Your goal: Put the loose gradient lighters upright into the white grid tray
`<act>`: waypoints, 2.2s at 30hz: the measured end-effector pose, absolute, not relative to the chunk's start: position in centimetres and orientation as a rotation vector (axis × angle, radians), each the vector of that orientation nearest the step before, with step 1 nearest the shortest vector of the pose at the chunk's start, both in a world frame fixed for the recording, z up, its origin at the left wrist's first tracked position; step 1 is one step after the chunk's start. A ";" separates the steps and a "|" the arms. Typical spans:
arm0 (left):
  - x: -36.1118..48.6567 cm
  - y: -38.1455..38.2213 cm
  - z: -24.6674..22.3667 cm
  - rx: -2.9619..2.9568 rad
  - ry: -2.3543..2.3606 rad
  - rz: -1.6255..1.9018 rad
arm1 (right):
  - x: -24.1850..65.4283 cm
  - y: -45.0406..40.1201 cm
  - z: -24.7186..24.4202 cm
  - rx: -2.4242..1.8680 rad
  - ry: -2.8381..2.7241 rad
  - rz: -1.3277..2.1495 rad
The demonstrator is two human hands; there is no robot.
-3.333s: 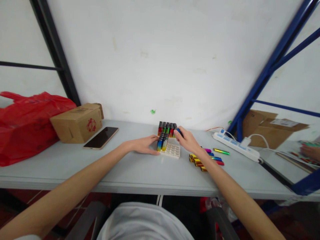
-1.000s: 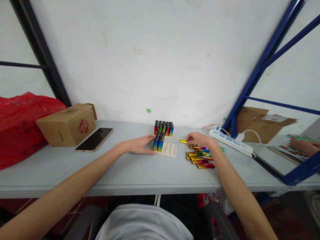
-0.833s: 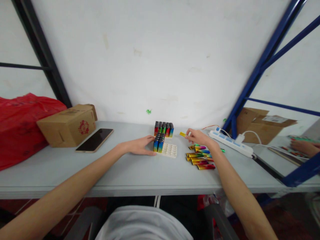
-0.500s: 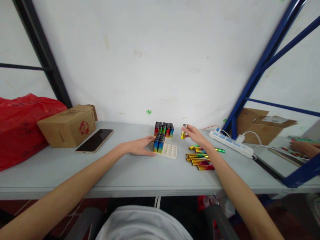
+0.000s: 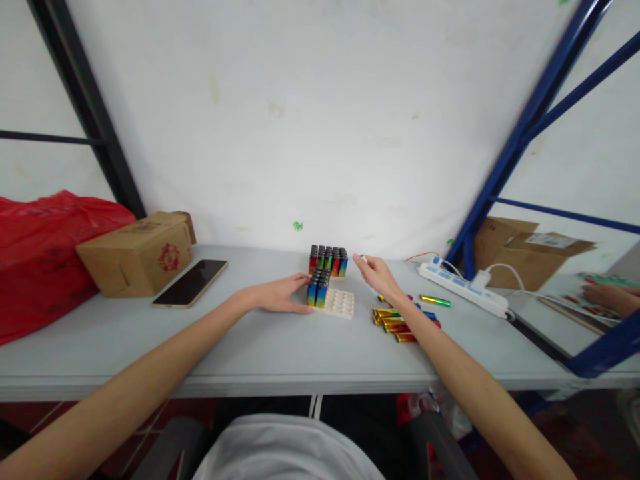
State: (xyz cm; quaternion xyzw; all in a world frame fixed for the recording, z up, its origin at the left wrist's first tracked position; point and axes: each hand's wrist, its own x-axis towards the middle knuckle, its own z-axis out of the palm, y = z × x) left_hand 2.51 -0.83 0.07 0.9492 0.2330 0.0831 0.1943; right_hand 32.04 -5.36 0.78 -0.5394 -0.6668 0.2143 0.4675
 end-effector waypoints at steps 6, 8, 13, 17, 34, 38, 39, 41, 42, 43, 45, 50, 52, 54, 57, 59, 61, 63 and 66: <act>2.5 -0.5 -0.3 2.692 0.636 0.255 | 30.9 -5.3 0.3 -1.375 -1.686 0.145; 2.5 -0.4 -0.4 2.703 0.655 0.253 | 30.7 -5.3 0.4 -1.379 -1.688 0.126; 2.4 -0.3 -0.5 2.714 0.639 0.256 | 30.4 -5.7 0.8 -1.354 -1.701 0.093; 2.4 -0.4 -0.4 2.726 0.625 0.271 | 30.3 -6.0 0.9 -1.337 -1.714 0.106; 2.6 -0.6 -0.2 2.736 0.655 0.249 | 30.5 -6.8 1.6 -1.275 -1.919 0.209; 2.6 -0.7 -0.1 2.735 0.657 0.253 | 30.2 -6.7 1.4 -1.228 -2.089 0.104; 2.6 -0.7 -0.1 2.731 0.662 0.250 | 30.1 -6.7 1.2 -1.234 -2.117 0.075; 2.6 -0.7 -0.1 2.719 0.668 0.246 | 29.9 -6.6 1.0 -1.262 -2.144 0.065; 2.6 -0.7 -0.2 2.714 0.667 0.246 | 29.8 -6.6 0.9 -1.279 -2.144 0.073; 2.6 -0.7 -0.2 2.709 0.665 0.246 | 29.8 -6.5 0.7 -1.293 -2.138 0.080; 2.6 -0.6 -0.2 2.704 0.659 0.245 | 29.8 -6.3 0.6 -1.301 -2.130 0.097; 2.6 -0.6 -0.3 2.684 0.654 0.248 | 30.2 -6.0 0.4 -1.293 -2.189 0.150; 2.6 -0.7 -0.1 2.673 0.654 0.245 | 30.2 -6.0 0.2 -1.277 -2.225 0.158; 2.6 -0.8 0.0 2.666 0.650 0.247 | 30.1 -5.8 0.0 -1.245 -2.256 0.139; 2.6 -0.9 0.1 2.667 0.644 0.250 | 29.9 -5.4 -0.4 -1.236 -2.286 0.099; 2.6 -0.8 0.0 2.674 0.645 0.253 | 29.7 -5.2 -0.6 -1.246 -2.295 0.104; 2.6 -0.6 -0.1 2.686 0.644 0.253 | 29.5 -5.2 -0.5 -1.255 -2.300 0.120; 2.5 -0.5 -0.3 2.696 0.640 0.244 | 29.6 -5.4 -0.1 -1.256 -2.317 0.143; 2.5 -0.4 -0.4 2.693 0.650 0.245 | 30.6 -5.8 0.7 -1.287 -2.342 0.165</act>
